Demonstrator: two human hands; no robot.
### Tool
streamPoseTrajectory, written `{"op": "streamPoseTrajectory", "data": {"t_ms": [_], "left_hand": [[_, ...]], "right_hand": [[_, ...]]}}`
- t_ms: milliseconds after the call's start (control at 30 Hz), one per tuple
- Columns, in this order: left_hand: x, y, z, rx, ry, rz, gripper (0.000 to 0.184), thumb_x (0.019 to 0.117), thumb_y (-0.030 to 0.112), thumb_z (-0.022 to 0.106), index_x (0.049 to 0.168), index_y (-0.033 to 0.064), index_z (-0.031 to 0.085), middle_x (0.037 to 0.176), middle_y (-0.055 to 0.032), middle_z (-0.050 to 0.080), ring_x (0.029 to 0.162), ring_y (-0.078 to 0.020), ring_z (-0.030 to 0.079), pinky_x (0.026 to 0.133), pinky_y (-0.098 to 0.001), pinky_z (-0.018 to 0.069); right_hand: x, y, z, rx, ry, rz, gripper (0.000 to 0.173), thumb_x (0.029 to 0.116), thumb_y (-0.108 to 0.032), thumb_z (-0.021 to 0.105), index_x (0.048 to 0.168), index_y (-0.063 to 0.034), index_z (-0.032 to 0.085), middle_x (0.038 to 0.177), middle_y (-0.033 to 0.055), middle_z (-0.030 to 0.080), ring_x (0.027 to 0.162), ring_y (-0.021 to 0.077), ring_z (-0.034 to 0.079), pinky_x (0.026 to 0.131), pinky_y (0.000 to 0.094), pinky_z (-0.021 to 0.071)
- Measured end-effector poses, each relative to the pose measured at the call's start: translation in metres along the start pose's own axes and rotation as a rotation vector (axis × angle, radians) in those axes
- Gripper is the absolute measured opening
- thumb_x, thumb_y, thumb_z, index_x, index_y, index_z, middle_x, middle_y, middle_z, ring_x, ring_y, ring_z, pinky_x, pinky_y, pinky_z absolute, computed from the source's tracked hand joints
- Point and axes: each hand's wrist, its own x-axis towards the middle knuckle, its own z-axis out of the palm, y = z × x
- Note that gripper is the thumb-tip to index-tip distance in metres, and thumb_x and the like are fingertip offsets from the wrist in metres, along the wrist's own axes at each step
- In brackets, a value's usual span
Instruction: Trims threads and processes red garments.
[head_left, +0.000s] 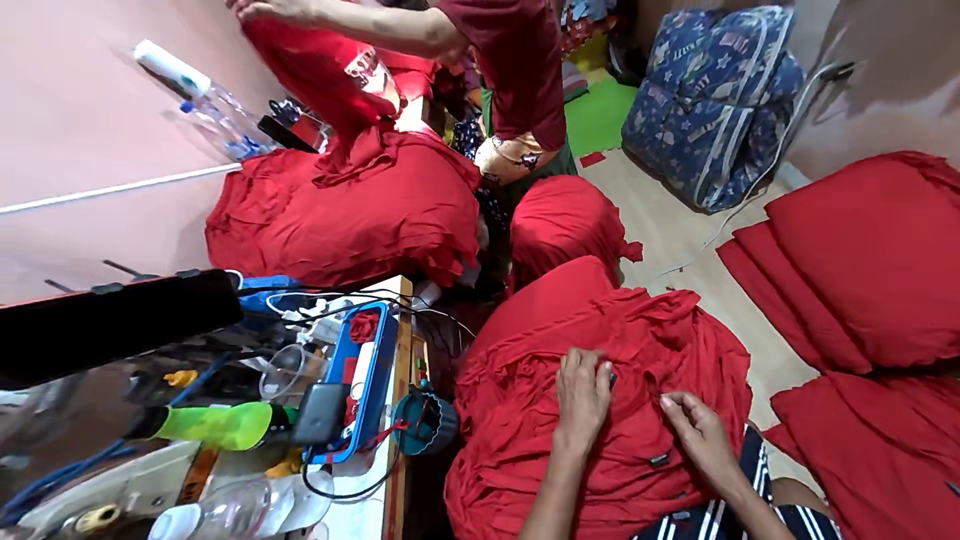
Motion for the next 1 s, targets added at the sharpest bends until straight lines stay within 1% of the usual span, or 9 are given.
{"op": "streamPoseTrajectory", "data": {"t_ms": [67, 133, 333, 400, 500, 600, 733, 833, 1000], "left_hand": [[0.026, 0.002, 0.003, 0.048, -0.125, -0.143, 0.038, 0.1048, 0.026, 0.053, 0.127, -0.001, 0.068, 0.131, -0.0242, 0.061, 0.125, -0.0399, 0.056, 0.105, -0.0537, 0.0437], [0.036, 0.001, 0.017, 0.027, -0.153, -0.162, 0.036, 0.1038, 0.024, 0.056, 0.128, -0.0007, 0.067, 0.133, -0.0234, 0.06, 0.127, -0.0386, 0.055, 0.106, -0.0538, 0.0432], [0.025, -0.001, 0.045, -0.175, 0.228, 0.17, 0.014, 0.0887, 0.002, 0.067, 0.098, -0.0061, 0.075, 0.103, -0.024, 0.07, 0.101, -0.0384, 0.067, 0.092, -0.0491, 0.0528], [0.021, 0.005, 0.042, -0.293, 0.246, 0.187, 0.014, 0.0884, -0.001, 0.067, 0.098, -0.0089, 0.073, 0.098, -0.0232, 0.071, 0.093, -0.0315, 0.07, 0.088, -0.0416, 0.0562], [-0.001, 0.023, 0.027, -0.655, -0.055, -0.034, 0.018, 0.0958, 0.003, 0.06, 0.108, -0.0095, 0.064, 0.093, -0.012, 0.065, 0.083, -0.0136, 0.062, 0.079, -0.0302, 0.0527], [-0.026, 0.023, 0.038, -1.021, -0.381, -0.234, 0.012, 0.0982, 0.002, 0.052, 0.11, -0.0009, 0.053, 0.08, 0.0027, 0.059, 0.073, -0.0028, 0.058, 0.072, -0.024, 0.0512], [-0.046, 0.012, 0.061, -1.139, -0.471, -0.235, 0.043, 0.0953, 0.001, 0.052, 0.136, -0.0101, 0.043, 0.108, -0.007, 0.062, 0.095, -0.0044, 0.06, 0.089, -0.025, 0.0505], [-0.047, 0.013, 0.065, -1.192, -0.376, -0.154, 0.048, 0.0908, 0.004, 0.055, 0.135, -0.0105, 0.043, 0.11, -0.0057, 0.061, 0.097, -0.0027, 0.059, 0.09, -0.0232, 0.0497], [-0.046, 0.017, 0.062, -1.195, -0.269, -0.089, 0.049, 0.0935, 0.007, 0.053, 0.137, -0.014, 0.043, 0.116, -0.0073, 0.061, 0.101, -0.0019, 0.059, 0.093, -0.0219, 0.0488]], "right_hand": [[-0.001, 0.003, -0.002, 0.04, 0.004, -0.001, 0.03, 0.1025, -0.019, 0.051, 0.109, 0.0057, 0.067, 0.088, 0.0081, 0.067, 0.076, 0.0082, 0.061, 0.074, 0.0292, 0.0508], [-0.002, 0.006, -0.001, 0.089, 0.007, 0.003, 0.03, 0.102, -0.02, 0.051, 0.108, 0.004, 0.067, 0.086, 0.004, 0.066, 0.074, 0.0035, 0.059, 0.072, 0.024, 0.0498], [-0.007, 0.005, -0.001, 0.223, 0.027, 0.039, 0.024, 0.1014, -0.016, 0.052, 0.106, 0.0032, 0.066, 0.086, -0.0009, 0.066, 0.072, -0.0026, 0.058, 0.068, 0.0166, 0.0487], [-0.007, 0.0, 0.0, 0.279, 0.07, 0.06, 0.021, 0.1011, -0.014, 0.052, 0.105, 0.0024, 0.066, 0.083, -0.0029, 0.065, 0.068, -0.0038, 0.057, 0.064, 0.0146, 0.0473], [-0.013, -0.012, -0.001, 0.389, 0.196, 0.106, 0.019, 0.1027, -0.011, 0.051, 0.105, 0.0031, 0.064, 0.076, -0.005, 0.061, 0.056, -0.0042, 0.05, 0.053, 0.0124, 0.0421], [-0.018, -0.016, -0.009, 0.351, 0.327, 0.093, 0.02, 0.1031, -0.014, 0.05, 0.105, 0.002, 0.062, 0.075, -0.007, 0.057, 0.057, -0.0056, 0.048, 0.054, 0.0118, 0.0418], [-0.023, -0.013, -0.022, 0.215, 0.384, 0.067, 0.03, 0.1012, -0.017, 0.051, 0.117, 0.0073, 0.059, 0.086, 0.0006, 0.06, 0.069, -0.0024, 0.053, 0.064, 0.0165, 0.0452], [-0.03, -0.019, -0.025, 0.088, 0.367, -0.001, 0.035, 0.1, -0.02, 0.052, 0.12, 0.008, 0.058, 0.092, 0.0055, 0.065, 0.077, -0.001, 0.058, 0.071, 0.0175, 0.0487], [-0.034, -0.03, -0.021, -0.064, 0.349, -0.17, 0.036, 0.0978, -0.023, 0.056, 0.117, 0.0073, 0.063, 0.098, 0.0143, 0.069, 0.081, 0.0083, 0.064, 0.072, 0.0228, 0.0526]]}}
